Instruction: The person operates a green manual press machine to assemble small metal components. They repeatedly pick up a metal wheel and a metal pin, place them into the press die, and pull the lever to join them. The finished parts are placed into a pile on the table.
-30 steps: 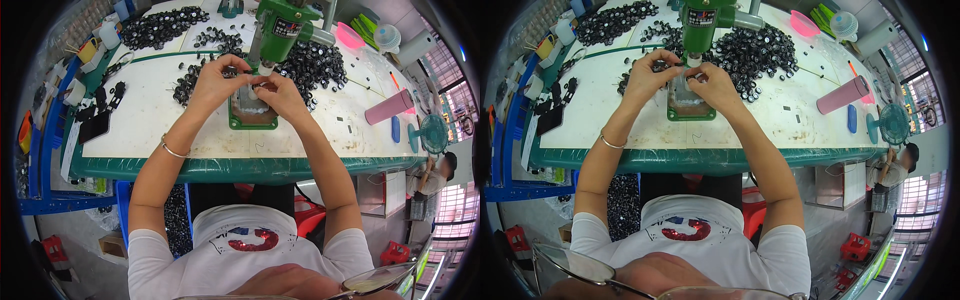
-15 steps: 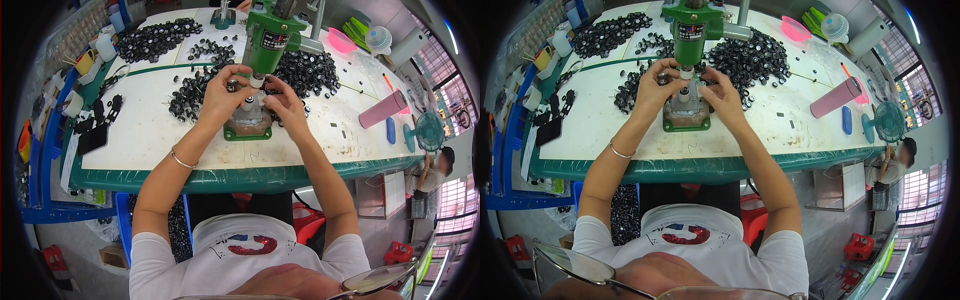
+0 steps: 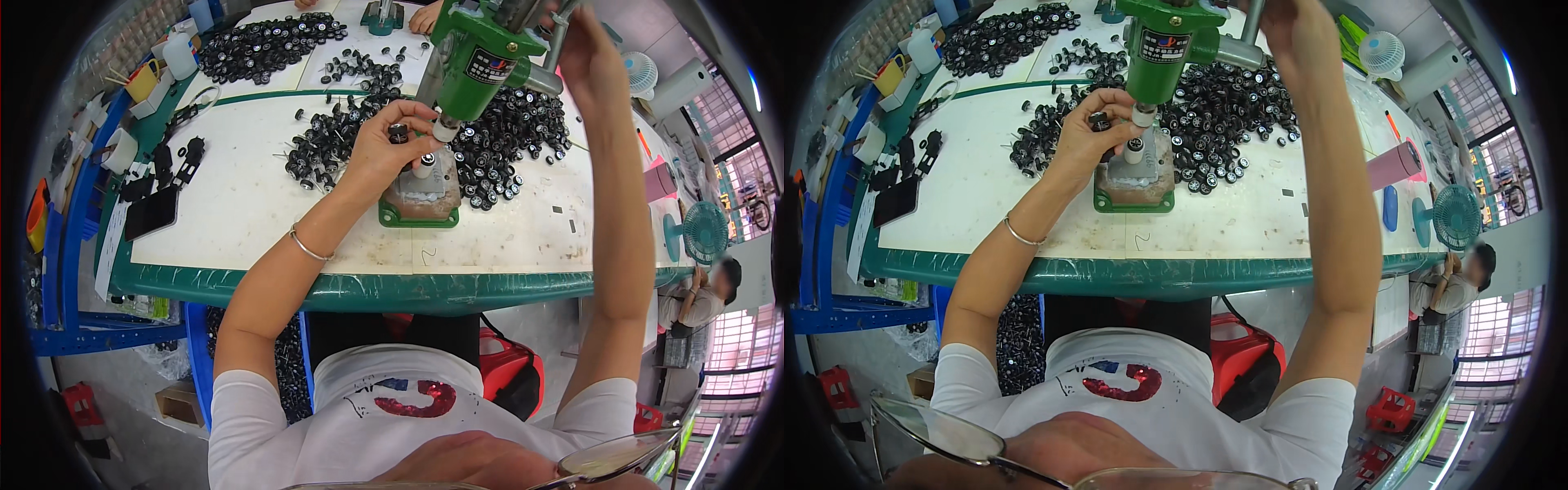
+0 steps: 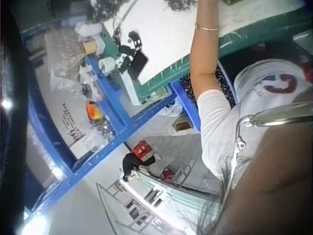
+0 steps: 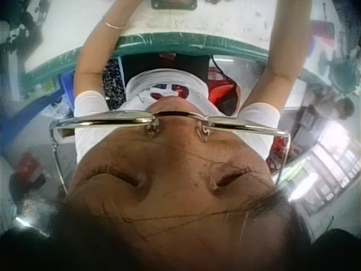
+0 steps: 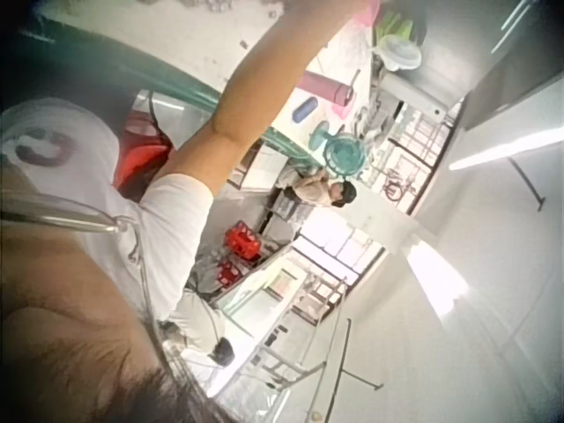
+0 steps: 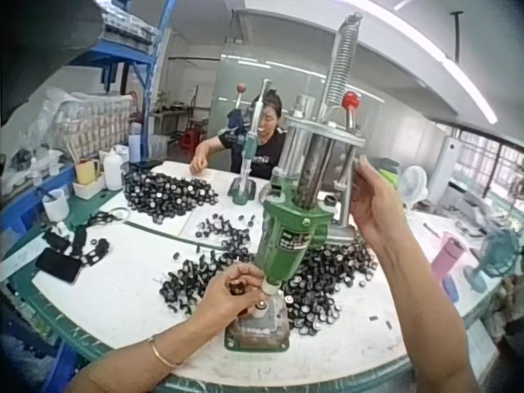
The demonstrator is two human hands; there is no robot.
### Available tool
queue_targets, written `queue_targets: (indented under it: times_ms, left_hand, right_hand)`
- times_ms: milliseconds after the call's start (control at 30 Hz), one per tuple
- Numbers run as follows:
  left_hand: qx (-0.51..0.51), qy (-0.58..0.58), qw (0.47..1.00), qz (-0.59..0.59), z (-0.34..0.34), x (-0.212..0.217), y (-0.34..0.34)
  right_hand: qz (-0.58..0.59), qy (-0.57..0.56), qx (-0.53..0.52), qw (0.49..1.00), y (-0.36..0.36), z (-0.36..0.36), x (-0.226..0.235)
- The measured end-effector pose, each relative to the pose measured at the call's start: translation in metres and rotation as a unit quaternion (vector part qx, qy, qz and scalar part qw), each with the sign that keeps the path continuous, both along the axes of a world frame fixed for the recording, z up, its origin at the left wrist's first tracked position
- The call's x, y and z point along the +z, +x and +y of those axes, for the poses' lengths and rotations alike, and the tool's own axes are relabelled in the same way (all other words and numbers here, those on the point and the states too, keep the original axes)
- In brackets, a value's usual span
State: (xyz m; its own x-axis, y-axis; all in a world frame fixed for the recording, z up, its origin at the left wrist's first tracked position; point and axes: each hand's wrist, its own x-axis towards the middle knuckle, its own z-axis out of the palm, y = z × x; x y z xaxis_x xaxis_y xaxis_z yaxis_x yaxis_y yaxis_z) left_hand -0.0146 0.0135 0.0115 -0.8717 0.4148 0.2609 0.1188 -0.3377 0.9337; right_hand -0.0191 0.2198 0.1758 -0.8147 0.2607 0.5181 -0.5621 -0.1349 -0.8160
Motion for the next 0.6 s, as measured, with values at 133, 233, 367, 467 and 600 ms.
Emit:
queue_targets:
  times_ms: [133,233,367,467,600]
  left_hand:
    - [-0.019,0.021,0.999,-0.041,-0.002,0.0,-0.001]
    - [-0.037,0.025,0.998,-0.046,0.005,0.005,0.001]
    - [-0.034,0.024,0.998,-0.049,0.003,0.001,-0.001]
    - [-0.026,0.017,0.998,-0.055,0.002,0.0,0.0]
    - [-0.03,0.017,0.997,-0.076,0.0,-0.001,0.001]
  right_hand:
    - [-0.089,-0.026,0.03,0.995,-0.04,0.003,0.05]
    - [-0.083,-0.053,0.174,0.98,-0.065,0.035,0.054]
    - [-0.058,-0.099,0.211,0.971,-0.062,0.028,0.038]
    - [-0.048,-0.061,0.044,0.996,-0.053,0.006,0.039]
    - [0.006,-0.022,-0.051,0.998,-0.036,0.001,0.043]
